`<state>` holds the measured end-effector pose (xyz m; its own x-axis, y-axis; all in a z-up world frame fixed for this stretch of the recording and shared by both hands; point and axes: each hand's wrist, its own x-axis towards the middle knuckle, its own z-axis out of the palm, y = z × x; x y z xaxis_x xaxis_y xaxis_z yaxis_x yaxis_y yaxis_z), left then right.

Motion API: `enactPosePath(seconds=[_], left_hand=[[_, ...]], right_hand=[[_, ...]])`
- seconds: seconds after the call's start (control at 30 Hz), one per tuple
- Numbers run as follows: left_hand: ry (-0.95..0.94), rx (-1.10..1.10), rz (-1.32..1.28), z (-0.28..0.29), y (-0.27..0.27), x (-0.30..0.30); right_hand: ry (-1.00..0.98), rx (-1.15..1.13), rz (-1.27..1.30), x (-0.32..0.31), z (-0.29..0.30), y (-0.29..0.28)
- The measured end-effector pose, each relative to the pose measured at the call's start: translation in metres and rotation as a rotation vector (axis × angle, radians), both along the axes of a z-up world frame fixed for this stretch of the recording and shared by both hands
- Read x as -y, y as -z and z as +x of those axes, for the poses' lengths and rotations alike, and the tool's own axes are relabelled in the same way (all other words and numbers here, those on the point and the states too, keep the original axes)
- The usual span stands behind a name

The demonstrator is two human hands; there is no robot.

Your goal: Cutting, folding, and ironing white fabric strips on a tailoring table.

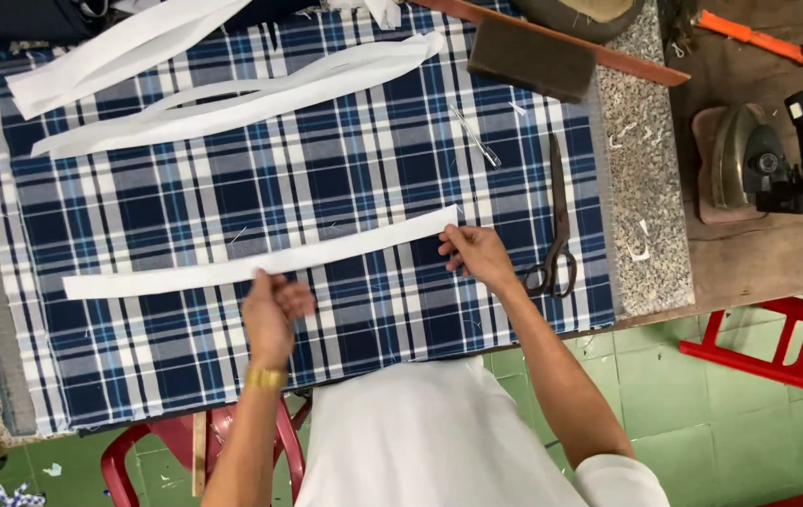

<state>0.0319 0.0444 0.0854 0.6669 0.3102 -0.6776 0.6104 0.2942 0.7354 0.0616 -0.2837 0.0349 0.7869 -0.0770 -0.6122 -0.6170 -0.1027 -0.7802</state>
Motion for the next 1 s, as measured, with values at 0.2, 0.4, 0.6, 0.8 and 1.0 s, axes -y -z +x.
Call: enactPosePath(seconds=[0.2, 0.4, 0.6, 0.8, 1.0], left_hand=[[0.507, 0.475, 0.862, -0.035, 0.036, -0.006], [0.723, 0.869, 1.247, -0.009, 0.034, 0.023], [0.889, 0.951, 1.419, 0.020, 0.059, 0.035], [1.008, 0.987, 1.436, 0.041, 0.072, 0.041], [0.948, 0.972, 1.366, 0.035, 0.067, 0.060]], right_hand=[[-0.037, 0.158, -0.555, 0.042, -0.026, 0.034], [0.070, 0.694, -1.113, 0.070, -0.083, -0.005], [0.001, 0.661, -1.088, 0.094, -0.131, 0.027], [0.039, 0.384, -1.016, 0.109, -0.116, 0.038], [0.384, 0.105, -0.077, 0.119, -0.121, 0.003]])
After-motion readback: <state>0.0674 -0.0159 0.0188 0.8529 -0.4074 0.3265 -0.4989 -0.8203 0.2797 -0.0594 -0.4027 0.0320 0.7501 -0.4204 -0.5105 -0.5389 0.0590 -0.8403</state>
